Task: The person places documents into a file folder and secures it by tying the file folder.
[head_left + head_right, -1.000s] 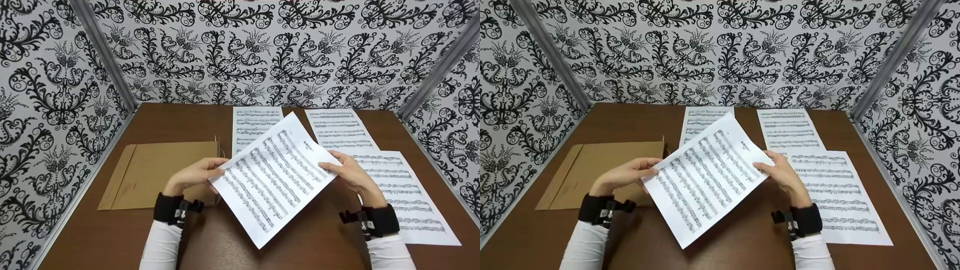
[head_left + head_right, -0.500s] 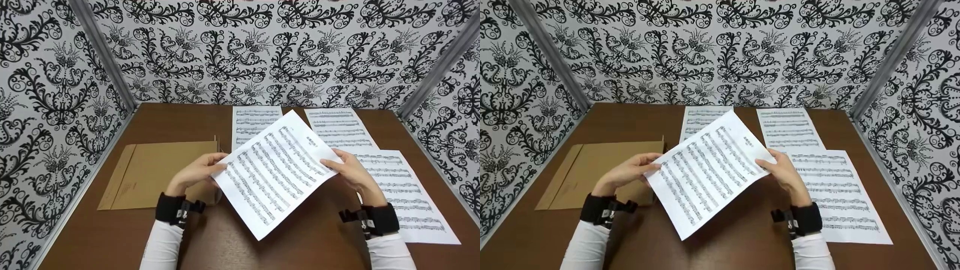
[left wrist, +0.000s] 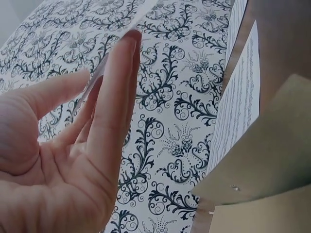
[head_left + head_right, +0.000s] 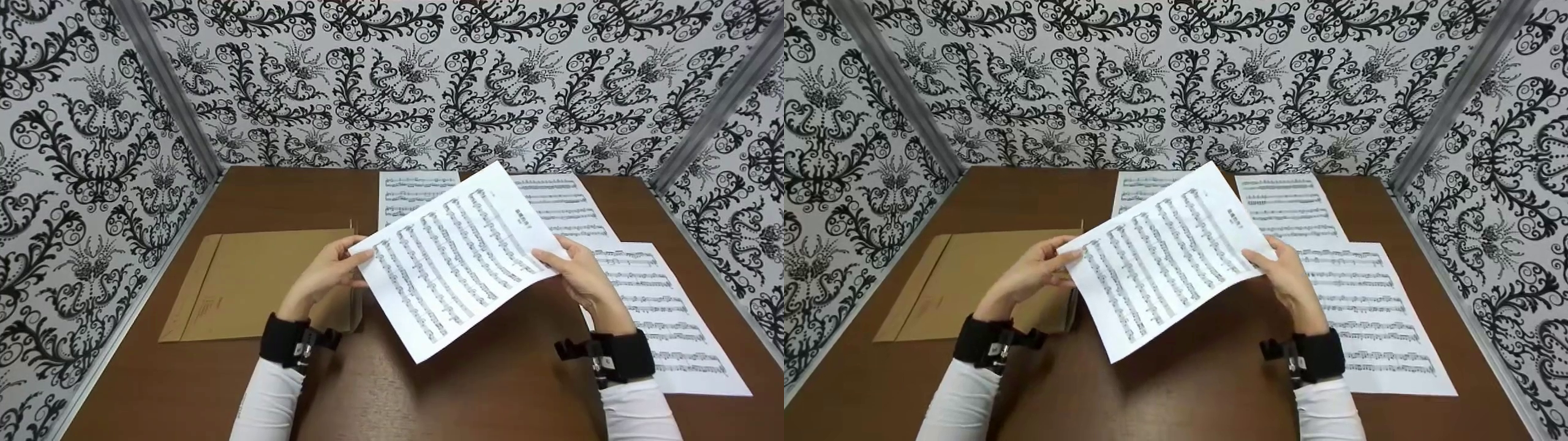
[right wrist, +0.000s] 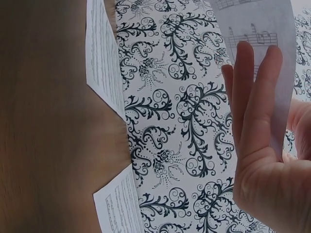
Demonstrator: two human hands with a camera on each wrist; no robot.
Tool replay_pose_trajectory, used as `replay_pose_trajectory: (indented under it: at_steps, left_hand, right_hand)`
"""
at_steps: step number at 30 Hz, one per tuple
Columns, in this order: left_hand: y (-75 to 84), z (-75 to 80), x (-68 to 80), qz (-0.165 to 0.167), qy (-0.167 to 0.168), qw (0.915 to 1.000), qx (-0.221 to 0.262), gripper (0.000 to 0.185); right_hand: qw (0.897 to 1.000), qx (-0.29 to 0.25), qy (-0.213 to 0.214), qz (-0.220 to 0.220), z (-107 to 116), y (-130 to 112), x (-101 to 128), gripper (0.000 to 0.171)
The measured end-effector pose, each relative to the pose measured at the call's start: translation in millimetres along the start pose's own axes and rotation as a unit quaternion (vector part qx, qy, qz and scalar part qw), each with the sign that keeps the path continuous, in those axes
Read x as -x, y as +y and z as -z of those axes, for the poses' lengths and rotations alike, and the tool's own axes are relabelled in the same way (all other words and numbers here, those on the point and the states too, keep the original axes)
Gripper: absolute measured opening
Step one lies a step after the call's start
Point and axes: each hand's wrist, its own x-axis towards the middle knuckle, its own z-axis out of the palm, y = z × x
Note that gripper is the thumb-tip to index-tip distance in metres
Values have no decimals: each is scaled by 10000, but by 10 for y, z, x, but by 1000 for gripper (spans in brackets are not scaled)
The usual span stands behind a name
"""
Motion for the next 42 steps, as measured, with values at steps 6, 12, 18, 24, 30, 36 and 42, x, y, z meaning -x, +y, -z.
replay_pose_trajectory:
  at_steps: [6, 12, 18, 24, 30, 36, 42]
  left_hand:
    - [-33, -65, -37, -28, 222, 9995, 225, 38]
    - [-51, -159, -64, 13, 322, 9992, 232, 40]
    - [-85, -249, -80, 30, 265, 9995, -147, 38]
    - [-135, -313, -104, 32, 19, 9996, -272, 39]
    - [-160, -306, -122, -52, 105, 9993, -348, 40]
    - [-153, -279, -118, -105, 264, 9991, -323, 39]
    - [-128, -247, -105, -202, 547, 9977, -332, 39]
  right_hand:
    - [9998, -104, 171, 28, 3, -27, 7, 60]
    - [9986, -346, 387, 115, -14, -24, 0, 50]
    - [9985, -245, 485, 110, -37, -41, 6, 63]
    - [9978, -265, 600, 108, -64, -46, 14, 66]
    - [9981, -196, 531, 253, -109, -27, -3, 63]
    - [9985, -129, 452, 263, -156, -39, 16, 58]
    - [9995, -194, 156, 178, -189, -51, 35, 59]
